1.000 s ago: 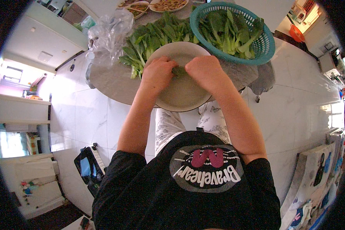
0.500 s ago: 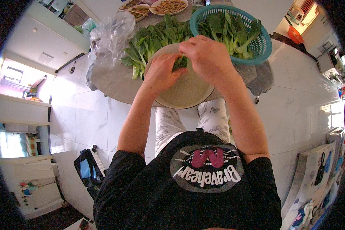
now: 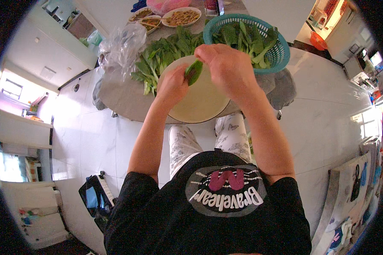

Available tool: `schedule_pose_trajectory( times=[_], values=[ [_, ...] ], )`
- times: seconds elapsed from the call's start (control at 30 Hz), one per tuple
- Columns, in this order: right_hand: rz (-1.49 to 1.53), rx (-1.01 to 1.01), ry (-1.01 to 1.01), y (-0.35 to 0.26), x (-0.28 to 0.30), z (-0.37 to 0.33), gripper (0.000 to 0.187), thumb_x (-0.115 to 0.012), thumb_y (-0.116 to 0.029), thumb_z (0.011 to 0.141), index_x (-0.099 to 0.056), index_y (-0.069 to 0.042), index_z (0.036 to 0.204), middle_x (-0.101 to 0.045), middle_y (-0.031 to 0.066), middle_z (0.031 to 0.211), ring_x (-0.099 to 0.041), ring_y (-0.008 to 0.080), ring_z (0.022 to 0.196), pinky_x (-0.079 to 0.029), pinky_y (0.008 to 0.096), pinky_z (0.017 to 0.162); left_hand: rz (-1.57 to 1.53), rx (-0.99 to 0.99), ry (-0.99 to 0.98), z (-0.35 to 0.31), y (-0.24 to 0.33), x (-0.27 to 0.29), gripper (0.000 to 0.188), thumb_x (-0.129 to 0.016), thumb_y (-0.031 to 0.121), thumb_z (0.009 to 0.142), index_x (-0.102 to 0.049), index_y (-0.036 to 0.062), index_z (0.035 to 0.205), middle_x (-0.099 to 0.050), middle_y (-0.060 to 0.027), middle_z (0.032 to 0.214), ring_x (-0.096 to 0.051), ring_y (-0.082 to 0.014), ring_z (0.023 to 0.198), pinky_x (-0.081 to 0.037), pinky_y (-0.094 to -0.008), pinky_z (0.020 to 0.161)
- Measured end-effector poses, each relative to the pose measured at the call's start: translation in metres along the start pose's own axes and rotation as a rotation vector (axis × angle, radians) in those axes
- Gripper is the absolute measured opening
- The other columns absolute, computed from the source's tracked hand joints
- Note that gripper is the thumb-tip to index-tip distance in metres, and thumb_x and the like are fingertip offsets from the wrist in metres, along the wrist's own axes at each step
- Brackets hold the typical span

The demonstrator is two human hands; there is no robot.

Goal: The person is preparing leafy green vegetables by hand. They pick up stalks from a pile on the table, separate the leaves from the stems, and place the leaves into a green colander while discarding the stems into a bowl.

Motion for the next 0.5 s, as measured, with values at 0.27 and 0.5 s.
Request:
schedule_pose_trajectory(
  times=[0.27, 0.5],
  values=[
    [0.013, 0.001, 0.047, 0.001, 0.01, -0.002, 0.012, -0.056, -0.009, 0.078, -0.056, -0.011, 0.089, -0.063, 0.009, 0.08, -0.063, 0.0306, 0.076, -0.049, 0.041, 0.061, -0.13, 0.002, 0.012, 0.003, 0.0, 0.002, 0.034, -0.063, 0.013, 0.081, -0.055, 0.0076, 0.114, -0.063, -0.0179, 0.103, -0.059, -0.0372, 0.098, -0.046, -0.0421, 0.081],
    [0.019, -0.197, 0.035, 0.037, 0.037, 0.003, 0.008, -0.059, -0.013, 0.083, -0.059, -0.009, 0.09, -0.064, 0.0116, 0.076, -0.063, 0.0308, 0.069, -0.048, 0.0378, 0.059, -0.145, 0.005, -0.011, 0.004, 0.003, 0.0, 0.049, -0.071, 0.021, 0.077, -0.052, 0.0138, 0.122, -0.063, -0.0146, 0.104, -0.061, -0.0333, 0.096, -0.047, -0.0401, 0.08]
  ],
)
Point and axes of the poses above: each hand's wrist, its own z-axis towards the middle knuckle, its own x-axis out of the back of the hand, y = z × x, the point moved 5 cm from there along z, towards the middle knuckle
